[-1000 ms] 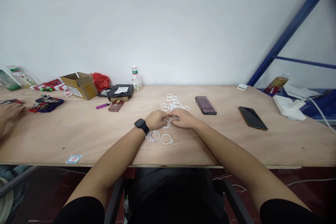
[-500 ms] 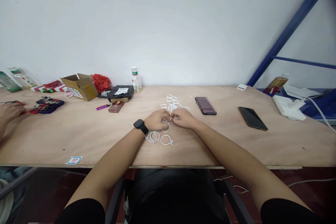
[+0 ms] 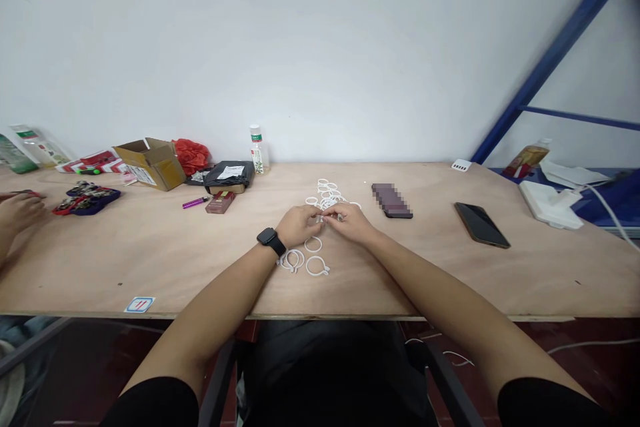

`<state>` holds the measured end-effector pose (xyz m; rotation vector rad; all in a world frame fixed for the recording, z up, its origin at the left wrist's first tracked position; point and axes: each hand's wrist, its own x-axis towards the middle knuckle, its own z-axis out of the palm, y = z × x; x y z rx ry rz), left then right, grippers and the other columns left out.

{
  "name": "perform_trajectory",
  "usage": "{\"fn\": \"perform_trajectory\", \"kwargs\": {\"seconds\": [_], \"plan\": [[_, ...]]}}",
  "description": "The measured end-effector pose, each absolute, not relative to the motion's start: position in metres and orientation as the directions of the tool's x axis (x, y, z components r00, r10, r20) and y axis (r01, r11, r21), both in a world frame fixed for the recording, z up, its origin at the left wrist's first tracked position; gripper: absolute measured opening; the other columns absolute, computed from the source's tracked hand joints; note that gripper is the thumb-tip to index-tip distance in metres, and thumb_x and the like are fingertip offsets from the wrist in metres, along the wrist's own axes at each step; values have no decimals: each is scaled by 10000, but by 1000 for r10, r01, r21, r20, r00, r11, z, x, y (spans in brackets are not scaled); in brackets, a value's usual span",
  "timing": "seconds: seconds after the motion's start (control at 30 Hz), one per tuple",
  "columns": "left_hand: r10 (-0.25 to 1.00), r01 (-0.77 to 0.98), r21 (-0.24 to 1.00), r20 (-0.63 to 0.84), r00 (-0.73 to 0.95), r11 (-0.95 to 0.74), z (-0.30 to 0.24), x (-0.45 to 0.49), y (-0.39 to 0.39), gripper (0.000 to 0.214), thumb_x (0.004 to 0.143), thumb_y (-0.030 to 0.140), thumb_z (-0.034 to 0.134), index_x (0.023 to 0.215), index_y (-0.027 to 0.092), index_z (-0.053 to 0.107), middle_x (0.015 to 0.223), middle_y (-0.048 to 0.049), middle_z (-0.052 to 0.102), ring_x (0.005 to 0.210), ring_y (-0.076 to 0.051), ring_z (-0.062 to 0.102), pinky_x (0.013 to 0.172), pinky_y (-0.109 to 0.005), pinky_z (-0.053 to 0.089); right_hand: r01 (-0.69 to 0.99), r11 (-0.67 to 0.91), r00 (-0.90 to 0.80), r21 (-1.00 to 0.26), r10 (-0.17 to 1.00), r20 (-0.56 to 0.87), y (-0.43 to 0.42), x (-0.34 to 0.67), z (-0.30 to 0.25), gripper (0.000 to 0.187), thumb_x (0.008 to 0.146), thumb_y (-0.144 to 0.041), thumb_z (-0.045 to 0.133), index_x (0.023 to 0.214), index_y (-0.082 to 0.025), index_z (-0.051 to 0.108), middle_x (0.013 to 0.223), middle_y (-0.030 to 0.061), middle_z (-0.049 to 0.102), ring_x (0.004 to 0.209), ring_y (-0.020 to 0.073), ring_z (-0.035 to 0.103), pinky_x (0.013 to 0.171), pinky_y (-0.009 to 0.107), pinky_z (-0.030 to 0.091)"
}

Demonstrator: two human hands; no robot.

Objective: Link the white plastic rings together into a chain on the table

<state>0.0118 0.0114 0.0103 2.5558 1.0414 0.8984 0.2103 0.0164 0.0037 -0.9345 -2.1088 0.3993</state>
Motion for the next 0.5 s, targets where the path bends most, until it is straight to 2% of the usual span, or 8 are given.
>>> {"fn": "perform_trajectory", "kwargs": {"seconds": [0.17,0.5], "plan": [[698,507,481,478,533,-716,8,13,12,181,859,282,585,958,191,706,957,-31,726,868,-160,653,830,-283,502,467,710,-460,-527,704,541,17,209,3,120,843,-187,604,873,-214,718,855,37,721,812,179,637,774,313,478],[680,425,535,514,523,-730,2,13,20,187,887,292,577,935,217,741,1038,-30,737,953,-168,676,905,-289,506,513,785,-506,-347,603,617,19,208,-2,160,916,-202,524,887,-213,681,865,63,707,858,215,602,816,351,440]]}}
